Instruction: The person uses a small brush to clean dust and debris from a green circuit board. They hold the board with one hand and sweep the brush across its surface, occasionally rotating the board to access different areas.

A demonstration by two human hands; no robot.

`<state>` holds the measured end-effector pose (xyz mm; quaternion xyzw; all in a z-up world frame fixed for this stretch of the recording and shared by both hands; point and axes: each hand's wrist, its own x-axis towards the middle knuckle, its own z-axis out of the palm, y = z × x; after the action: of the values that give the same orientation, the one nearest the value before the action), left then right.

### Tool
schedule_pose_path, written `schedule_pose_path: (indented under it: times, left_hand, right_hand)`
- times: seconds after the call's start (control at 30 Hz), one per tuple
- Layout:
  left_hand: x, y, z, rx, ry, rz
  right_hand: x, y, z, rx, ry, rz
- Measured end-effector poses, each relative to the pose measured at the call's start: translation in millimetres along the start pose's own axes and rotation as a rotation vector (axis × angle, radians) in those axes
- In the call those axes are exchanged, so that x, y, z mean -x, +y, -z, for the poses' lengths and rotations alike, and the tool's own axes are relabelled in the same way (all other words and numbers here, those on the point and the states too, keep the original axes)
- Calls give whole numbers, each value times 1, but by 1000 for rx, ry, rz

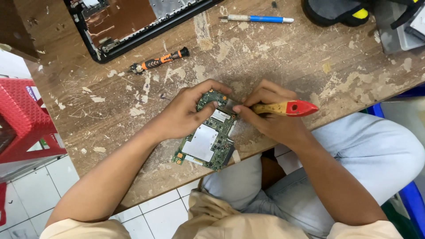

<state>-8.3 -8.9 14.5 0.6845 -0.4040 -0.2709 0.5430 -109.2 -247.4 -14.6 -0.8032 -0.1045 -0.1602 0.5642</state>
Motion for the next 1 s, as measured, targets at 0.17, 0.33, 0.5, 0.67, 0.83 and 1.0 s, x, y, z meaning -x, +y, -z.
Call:
schedule_pose_path:
  times: [0.17,0.33,0.5,0.67,0.83,1.0]
  left_hand:
    - [0,0,-1,-10,1,3]
    - [0,-2,-1,-4,7,0]
    - [1,-4,-1,-2,7,-5]
    - [3,-10,-1,14,30,-22]
    - [5,-9,-1,18,42,-44]
    - [7,-7,-3,42,34,-64]
  right_hand:
    - [-1,-9,-1,-47,-74,-56]
    - [0,0,1,83,29,-74]
    - [0,3,0,32,-20,-36]
    - [1,8,-5,-78,86,-28]
    - [1,14,-6,-71,100,18]
    - [4,13,-9,-139,3,58]
